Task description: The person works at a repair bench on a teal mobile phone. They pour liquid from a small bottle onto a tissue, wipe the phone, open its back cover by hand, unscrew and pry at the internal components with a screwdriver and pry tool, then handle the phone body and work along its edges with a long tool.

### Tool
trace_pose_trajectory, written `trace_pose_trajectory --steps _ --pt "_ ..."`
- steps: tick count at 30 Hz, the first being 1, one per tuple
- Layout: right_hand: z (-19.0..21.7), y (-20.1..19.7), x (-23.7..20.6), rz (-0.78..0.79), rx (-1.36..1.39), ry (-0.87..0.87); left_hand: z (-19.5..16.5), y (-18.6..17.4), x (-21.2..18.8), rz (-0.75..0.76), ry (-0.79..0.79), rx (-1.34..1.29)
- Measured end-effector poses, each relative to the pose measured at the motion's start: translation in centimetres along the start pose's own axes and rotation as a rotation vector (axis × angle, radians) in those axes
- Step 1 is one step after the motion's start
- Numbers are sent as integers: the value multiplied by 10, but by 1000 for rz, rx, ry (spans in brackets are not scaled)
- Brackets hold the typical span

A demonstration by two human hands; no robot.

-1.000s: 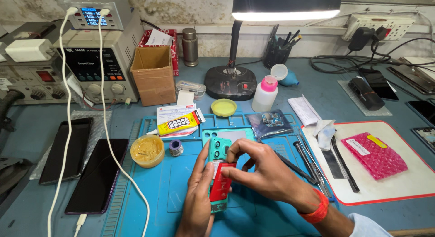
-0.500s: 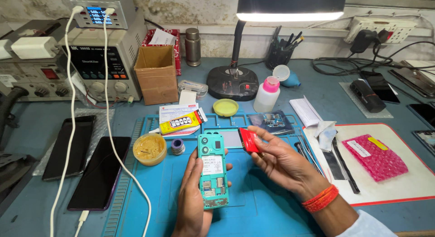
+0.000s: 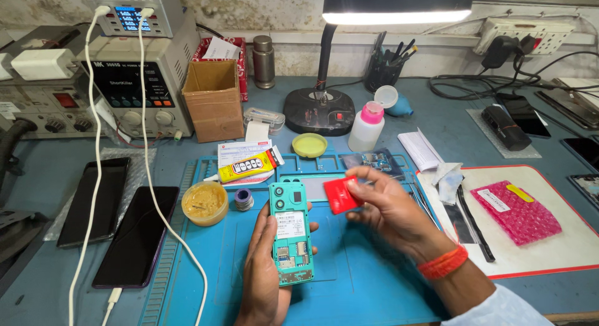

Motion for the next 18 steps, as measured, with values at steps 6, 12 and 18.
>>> trace_pose_trajectory --steps 6,12,18 --pt "20 -2 31 -198 -519 -415 -6 -3 0 -79 109 -110" --pt "9 16 51 -258 -838 -532 -9 0 -3 -39 122 -130" --pt "24 34 32 -281 -1082 -880 -4 3 -6 47 129 -161"
Point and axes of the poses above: each hand's wrist, its own x-axis towards the middle knuckle, its own y-axis out of the palm, z = x × y, the point moved 5 cm from there along x, towards the middle knuckle, and after that the axes turned 12 degrees about -z, right-handed, at the moved point
